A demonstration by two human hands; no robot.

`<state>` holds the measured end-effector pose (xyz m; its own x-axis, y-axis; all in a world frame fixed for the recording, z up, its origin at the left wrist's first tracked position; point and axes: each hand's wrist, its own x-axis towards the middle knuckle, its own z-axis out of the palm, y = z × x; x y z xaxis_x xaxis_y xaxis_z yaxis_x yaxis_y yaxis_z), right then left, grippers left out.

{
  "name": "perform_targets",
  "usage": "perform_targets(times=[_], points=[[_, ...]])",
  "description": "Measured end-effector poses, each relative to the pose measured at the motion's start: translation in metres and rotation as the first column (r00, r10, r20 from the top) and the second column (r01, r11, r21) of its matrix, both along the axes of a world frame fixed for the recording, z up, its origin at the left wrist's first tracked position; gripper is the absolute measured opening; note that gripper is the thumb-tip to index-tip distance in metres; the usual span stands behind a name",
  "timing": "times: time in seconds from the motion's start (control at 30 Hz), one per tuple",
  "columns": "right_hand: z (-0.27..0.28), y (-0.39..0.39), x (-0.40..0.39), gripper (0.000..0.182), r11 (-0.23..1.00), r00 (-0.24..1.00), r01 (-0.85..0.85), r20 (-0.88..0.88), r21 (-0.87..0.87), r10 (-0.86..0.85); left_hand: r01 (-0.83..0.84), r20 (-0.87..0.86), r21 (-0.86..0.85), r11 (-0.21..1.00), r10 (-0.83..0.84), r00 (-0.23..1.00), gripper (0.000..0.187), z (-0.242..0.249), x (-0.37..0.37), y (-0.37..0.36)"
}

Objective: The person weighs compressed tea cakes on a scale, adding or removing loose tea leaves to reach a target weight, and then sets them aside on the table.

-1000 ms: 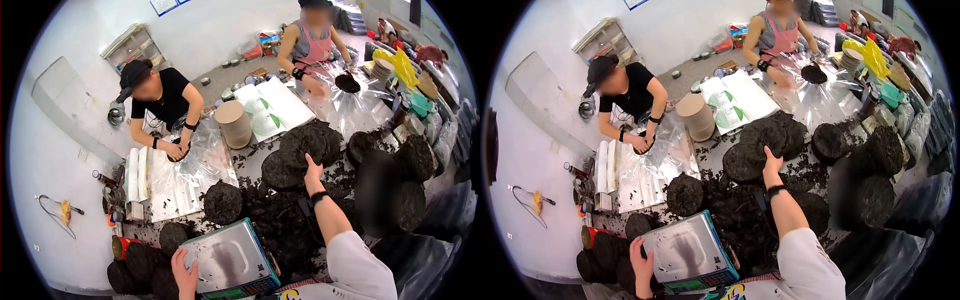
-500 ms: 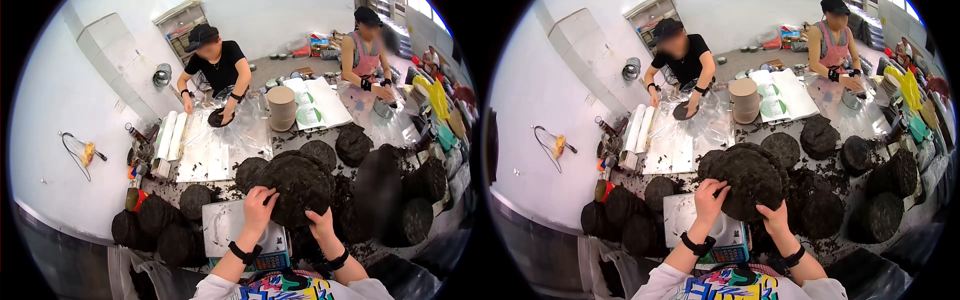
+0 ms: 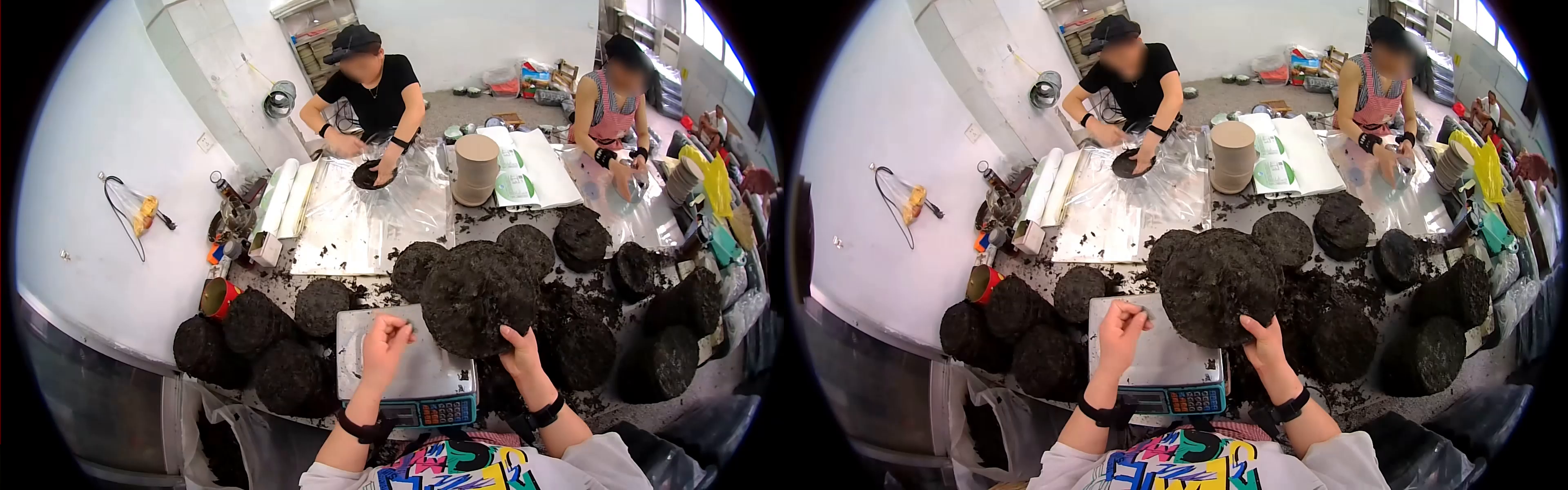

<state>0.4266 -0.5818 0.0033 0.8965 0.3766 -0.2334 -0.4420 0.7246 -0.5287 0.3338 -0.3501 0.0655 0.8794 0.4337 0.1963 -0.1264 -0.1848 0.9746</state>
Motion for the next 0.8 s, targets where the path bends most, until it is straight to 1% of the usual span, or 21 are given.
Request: perform_targets(times=[0.03,0.07,0.1,0.17,0.2,0.3,0.37,0.4,0.47,0.5,0.53,0.6,0.63,0.73,0.77,0.8], points=[[0.001,0.000,-0.002,0.049,1.000,1.000,-0.002,-0.001,-0.009,0.002,-0.021,0.005,0.201,0.979,0.021,1.000,0.016,0.006,0.000,-0.008],[0.002,0.000,-0.004,0.049,1.000,1.000,-0.006,-0.004,-0.018,0.006,-0.042,0.012,0.394,0.918,0.040,0.999,0.016,0.011,0.003,-0.014],[0.003,0.000,-0.006,0.049,1.000,1.000,-0.010,0.009,-0.020,0.011,-0.040,0.042,0.515,0.856,0.021,0.999,0.015,0.011,0.009,-0.015],[0.005,-0.001,-0.010,0.049,1.000,0.999,-0.021,0.039,-0.022,0.022,-0.050,0.095,0.728,0.684,-0.029,0.995,0.014,0.011,0.022,-0.019],[0.006,-0.002,-0.010,0.049,0.999,0.999,-0.023,0.040,-0.038,0.025,-0.072,0.085,0.719,0.691,0.015,0.996,0.012,0.009,0.026,-0.023],[0.006,-0.008,-0.007,0.050,0.996,0.999,-0.015,0.044,-0.083,0.019,0.089,-0.046,0.706,0.703,-0.080,0.996,0.009,0.005,0.037,-0.024],[0.003,-0.011,-0.004,0.050,0.995,0.998,-0.012,0.054,-0.104,0.018,0.118,-0.070,0.716,0.688,-0.097,0.993,0.009,-0.003,0.044,-0.024],[0.002,-0.012,-0.002,0.050,0.997,0.999,-0.016,0.030,-0.080,0.018,0.136,-0.085,0.724,0.676,-0.109,0.990,0.009,-0.006,0.047,-0.023],[0.002,-0.015,0.009,0.049,1.000,1.000,-0.008,-0.011,-0.026,0.008,0.088,-0.063,0.461,0.883,-0.067,0.996,0.008,-0.004,0.051,-0.023],[0.000,-0.017,0.013,0.049,1.000,0.999,-0.007,-0.044,-0.029,0.005,0.064,-0.060,0.308,0.949,-0.048,0.997,0.008,-0.003,0.052,-0.023],[-0.001,-0.019,0.014,0.049,0.999,0.997,-0.006,-0.079,-0.034,0.003,0.029,-0.053,0.272,0.962,-0.016,0.998,0.008,0.000,0.052,-0.022],[-0.004,-0.021,0.017,0.048,0.999,0.993,-0.009,-0.115,-0.036,0.005,0.039,0.006,0.512,0.858,-0.049,0.999,0.008,-0.005,0.055,-0.027],[-0.004,-0.020,0.016,0.047,1.000,0.993,-0.010,-0.118,-0.029,0.007,0.032,0.031,0.621,0.783,-0.065,0.997,0.009,-0.007,0.056,-0.029],[-0.001,-0.014,0.013,0.046,1.000,0.996,-0.025,-0.089,-0.005,0.024,0.069,-0.042,0.678,0.732,-0.055,0.998,0.009,-0.009,0.058,-0.033],[0.000,-0.012,0.011,0.045,1.000,0.997,-0.027,-0.071,0.001,0.027,0.102,-0.067,0.679,0.727,-0.077,0.995,0.009,-0.012,0.059,-0.030],[-0.002,-0.012,0.009,0.048,0.999,0.998,-0.042,-0.051,-0.035,0.040,0.134,-0.092,0.675,0.725,-0.098,0.991,0.009,-0.018,0.059,-0.027]])
